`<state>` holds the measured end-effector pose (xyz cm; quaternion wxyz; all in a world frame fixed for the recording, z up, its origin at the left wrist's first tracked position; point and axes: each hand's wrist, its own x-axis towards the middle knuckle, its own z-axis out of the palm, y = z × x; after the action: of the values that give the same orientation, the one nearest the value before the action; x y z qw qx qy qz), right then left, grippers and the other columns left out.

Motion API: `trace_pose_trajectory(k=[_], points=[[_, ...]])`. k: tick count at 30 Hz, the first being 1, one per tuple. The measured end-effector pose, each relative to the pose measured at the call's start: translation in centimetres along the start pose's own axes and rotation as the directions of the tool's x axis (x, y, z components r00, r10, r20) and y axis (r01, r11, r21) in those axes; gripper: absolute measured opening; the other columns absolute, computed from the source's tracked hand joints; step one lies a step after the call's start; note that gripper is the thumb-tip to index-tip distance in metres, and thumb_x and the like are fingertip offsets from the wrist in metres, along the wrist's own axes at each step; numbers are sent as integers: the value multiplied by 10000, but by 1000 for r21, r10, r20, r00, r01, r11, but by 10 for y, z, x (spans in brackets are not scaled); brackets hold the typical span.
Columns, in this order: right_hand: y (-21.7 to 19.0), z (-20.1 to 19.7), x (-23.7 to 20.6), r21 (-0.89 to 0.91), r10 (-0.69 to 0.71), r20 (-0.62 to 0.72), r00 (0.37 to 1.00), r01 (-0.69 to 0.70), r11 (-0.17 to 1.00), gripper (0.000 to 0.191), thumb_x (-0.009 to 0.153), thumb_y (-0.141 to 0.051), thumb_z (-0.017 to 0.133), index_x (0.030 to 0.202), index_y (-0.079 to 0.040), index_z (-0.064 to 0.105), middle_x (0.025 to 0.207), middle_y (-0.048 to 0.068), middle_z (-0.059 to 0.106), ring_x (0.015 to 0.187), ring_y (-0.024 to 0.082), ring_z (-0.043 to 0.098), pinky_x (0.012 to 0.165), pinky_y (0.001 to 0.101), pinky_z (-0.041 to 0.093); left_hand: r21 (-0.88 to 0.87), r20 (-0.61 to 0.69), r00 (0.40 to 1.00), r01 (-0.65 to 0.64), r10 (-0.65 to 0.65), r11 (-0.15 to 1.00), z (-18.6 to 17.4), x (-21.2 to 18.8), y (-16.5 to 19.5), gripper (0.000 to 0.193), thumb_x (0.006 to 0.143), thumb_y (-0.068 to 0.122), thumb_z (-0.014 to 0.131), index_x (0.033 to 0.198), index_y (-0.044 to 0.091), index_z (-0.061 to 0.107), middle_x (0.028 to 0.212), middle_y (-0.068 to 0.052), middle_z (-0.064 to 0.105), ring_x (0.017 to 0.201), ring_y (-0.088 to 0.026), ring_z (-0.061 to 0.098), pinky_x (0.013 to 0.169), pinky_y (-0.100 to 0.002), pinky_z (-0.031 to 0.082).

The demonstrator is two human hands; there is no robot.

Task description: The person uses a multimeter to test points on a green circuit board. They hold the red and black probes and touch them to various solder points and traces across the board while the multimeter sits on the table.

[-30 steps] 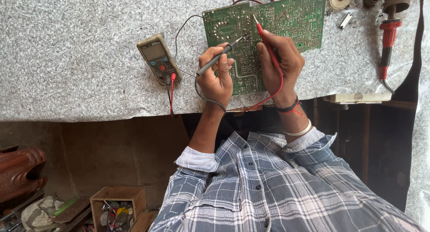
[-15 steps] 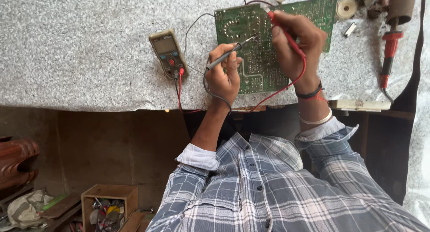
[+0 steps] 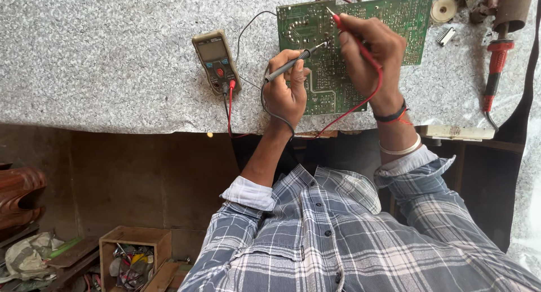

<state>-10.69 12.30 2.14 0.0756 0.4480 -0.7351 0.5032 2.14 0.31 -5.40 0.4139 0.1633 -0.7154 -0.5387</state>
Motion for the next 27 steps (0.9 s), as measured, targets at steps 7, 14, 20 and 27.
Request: trace_pose_trajectory(k=[7,14,20,27], points=[[-3,-1,-3,-45,-8,-5,1000,8,999,169,1087,-11,690,1249,9,733,956,112,693,820,167,657,744,316,507,-14,1,1000,-7,7,1000,1,0,-1,248,1127,237,531,1254,26,557,1204,-102,660,898,-153,771,764,-262,680],[-3,8,-5,-70,15,-86,996,-21,997,226,1039,25,689,1257,1,739,944,115,699,798,156,655,714,295,504,-17,4,1000,3,-3,1000,1,0,2,236,1122,227,542,1243,26,564,1182,-95,671,871,-144,772,732,-257,669],[0,10,-12,-39,2,-148,989,-8,999,222,1073,24,693,1289,-11,728,1038,115,708,880,153,674,778,288,529,-10,-15,1000,-20,20,1000,2,1,3,233,1116,221,558,1242,25,567,1170,-102,668,863,-150,765,735,-264,667],[3,9,-28,-7,68,-173,983,-71,997,106,1034,18,714,1137,-8,714,994,99,708,829,129,673,741,280,526,-6,1,1000,-7,7,1000,0,0,4,230,1127,226,545,1251,33,567,1176,-102,664,882,-145,766,752,-259,665]])
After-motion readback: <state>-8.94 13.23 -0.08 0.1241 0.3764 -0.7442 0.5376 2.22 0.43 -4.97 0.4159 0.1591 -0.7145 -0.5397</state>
